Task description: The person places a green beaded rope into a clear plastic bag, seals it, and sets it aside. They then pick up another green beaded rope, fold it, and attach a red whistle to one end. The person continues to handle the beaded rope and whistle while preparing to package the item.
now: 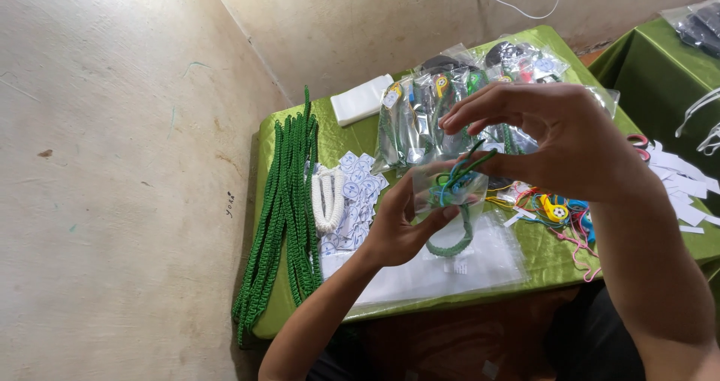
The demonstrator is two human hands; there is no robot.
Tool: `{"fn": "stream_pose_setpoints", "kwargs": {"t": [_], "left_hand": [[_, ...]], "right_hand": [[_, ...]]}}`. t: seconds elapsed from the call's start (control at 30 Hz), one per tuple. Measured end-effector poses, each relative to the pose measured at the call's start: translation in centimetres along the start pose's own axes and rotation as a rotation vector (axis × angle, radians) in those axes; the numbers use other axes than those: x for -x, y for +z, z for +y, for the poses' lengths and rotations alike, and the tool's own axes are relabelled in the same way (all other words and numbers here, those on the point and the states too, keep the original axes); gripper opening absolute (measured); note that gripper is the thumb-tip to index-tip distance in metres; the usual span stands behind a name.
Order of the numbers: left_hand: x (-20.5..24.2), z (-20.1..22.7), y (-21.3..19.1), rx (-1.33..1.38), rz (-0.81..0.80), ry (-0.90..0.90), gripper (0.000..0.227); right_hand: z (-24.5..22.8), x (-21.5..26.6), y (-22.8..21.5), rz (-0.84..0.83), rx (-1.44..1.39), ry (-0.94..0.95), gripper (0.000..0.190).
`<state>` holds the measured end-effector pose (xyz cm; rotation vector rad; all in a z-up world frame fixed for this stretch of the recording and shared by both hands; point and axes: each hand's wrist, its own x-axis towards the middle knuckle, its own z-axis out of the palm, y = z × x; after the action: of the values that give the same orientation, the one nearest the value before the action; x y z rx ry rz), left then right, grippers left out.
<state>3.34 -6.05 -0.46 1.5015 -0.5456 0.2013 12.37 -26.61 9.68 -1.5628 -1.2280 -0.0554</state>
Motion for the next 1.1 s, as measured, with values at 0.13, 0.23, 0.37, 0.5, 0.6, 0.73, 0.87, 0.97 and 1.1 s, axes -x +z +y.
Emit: {"fn": "stream_pose_setpoints", "kwargs": {"t": [0.13, 0.23, 0.37, 0.5, 0.6, 0.73, 0.87, 0.97, 1.1], "left_hand": [[0.1, -1.3, -0.3, 0.111, 0.009, -0.003, 0.045], [0.2, -2.3, -0.7, 0.233, 0.014, 0.011, 0.048], [-0.1, -1.7, -0.5, 0.252, 0.044, 0.007, 0.039], [-0.1, -1.1, -0.3, 0.227, 0.107, -0.082, 0.038], [0.1, -1.0, 0.1, 0.233, 0.128, -0.084, 0.039], [0.4, -1.8, -0.1, 0.224, 0.132, -0.053, 0.029], [0.3, -0.7, 0.3, 0.207, 0.088, -0.023, 0.044], [0.3, -0.3, 0.4, 0.155, 0.09, -0.038, 0.049], [0.1, 0.2, 0.4, 0.064, 0.082, -0.027, 0.052]], "right_hand": [[0.4, -0.2, -0.2, -0.002, 0.03, 0.039, 0.037], [0.8, -0.2, -0.4, 0.007, -0.077, 0.001, 0.03], [0.5, -0.4, -0.5, -0.031, -0.104, -0.013, 0.038], [0.6, -0.6, -0.2, -0.041, -0.034, -0.005, 0.029], [-0.1, -0.7, 0.0, -0.039, 0.08, 0.034, 0.032], [0.2, -0.7, -0.2, -0.121, 0.038, 0.022, 0.054], [-0.2, -0.9, -0.1, -0.14, 0.282, -0.064, 0.025], [-0.2, -0.8, 0.0, -0.129, 0.353, -0.098, 0.015], [0.0, -0.6, -0.2, -0.143, 0.453, -0.085, 0.016]]}}
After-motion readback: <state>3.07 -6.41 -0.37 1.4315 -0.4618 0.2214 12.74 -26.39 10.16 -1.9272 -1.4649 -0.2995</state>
